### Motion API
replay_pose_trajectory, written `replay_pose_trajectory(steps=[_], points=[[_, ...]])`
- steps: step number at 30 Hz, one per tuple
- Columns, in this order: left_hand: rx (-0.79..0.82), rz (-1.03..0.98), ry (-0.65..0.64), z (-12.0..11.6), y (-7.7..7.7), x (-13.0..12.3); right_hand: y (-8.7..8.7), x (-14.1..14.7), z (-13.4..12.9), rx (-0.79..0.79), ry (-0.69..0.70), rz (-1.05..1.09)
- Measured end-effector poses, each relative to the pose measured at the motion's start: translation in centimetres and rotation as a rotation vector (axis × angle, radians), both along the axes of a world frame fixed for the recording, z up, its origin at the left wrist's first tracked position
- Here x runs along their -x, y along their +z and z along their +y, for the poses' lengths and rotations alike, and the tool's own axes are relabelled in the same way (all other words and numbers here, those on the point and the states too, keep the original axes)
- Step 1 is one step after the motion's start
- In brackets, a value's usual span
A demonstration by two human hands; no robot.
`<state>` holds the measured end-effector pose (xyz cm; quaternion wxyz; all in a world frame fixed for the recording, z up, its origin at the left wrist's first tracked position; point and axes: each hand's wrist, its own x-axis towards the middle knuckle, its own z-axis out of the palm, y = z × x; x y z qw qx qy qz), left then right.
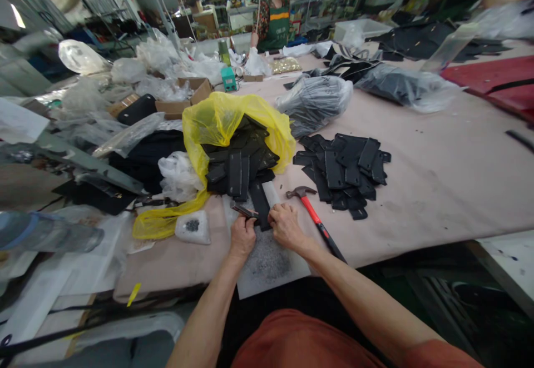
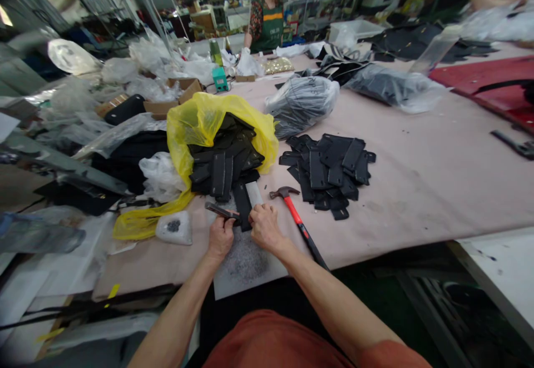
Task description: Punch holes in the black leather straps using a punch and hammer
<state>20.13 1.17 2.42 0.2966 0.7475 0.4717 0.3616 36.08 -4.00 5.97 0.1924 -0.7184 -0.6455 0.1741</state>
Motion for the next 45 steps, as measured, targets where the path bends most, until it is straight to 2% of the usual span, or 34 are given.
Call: replay_pose_trajectory(steps=[3,6,10,15,20,22,25,28,33,39,45], points=[[-0.025,0.009,-0.008,0.0,-0.2,-0.1,-0.1,-0.1,-1.0,-0.065,-0.017,0.160],[-0.020,0.025,-0.013,-0.1,-0.3,-0.1,-0.2,-0.6,-3.3,-0.163,-0.032,0.307],[-0.002,0.026,0.000,-0.1,-0.4,-0.1,-0.4,-1.3,-5.7,-0.177,-0.088,0.264],[0.029,0.001,0.000,0.1,-0.2,0.1,0.2,-1.2,-3.8,-0.117,-0.092,0.078],[0.077,-0.075,0.027,0.0,0.8,-0.2,0.2,-0.8,-2.0,-0.050,-0.059,-0.038],[0.073,-0.102,0.039,-0.2,1.3,-0.6,-0.1,-0.8,-2.1,-0.054,-0.066,-0.024],[0.065,-0.097,-0.030,-0.4,1.5,-1.3,-0.5,-0.9,-2.4,-0.072,-0.086,0.025],[0.048,-0.066,-0.105,-0.6,0.8,-1.6,-0.6,-1.1,-2.5,-0.069,-0.107,0.065],[-0.027,-0.043,-0.149,-0.9,-0.1,-1.5,-1.1,-1.4,-2.5,-0.063,-0.143,0.156],[-0.094,-0.005,-0.180,-0.9,0.2,-1.8,-1.4,-1.7,-2.6,-0.104,-0.159,0.215],[-0.190,0.083,-0.173,-0.7,-0.1,-2.2,-1.5,-1.7,-2.7,-0.135,-0.162,0.229]])
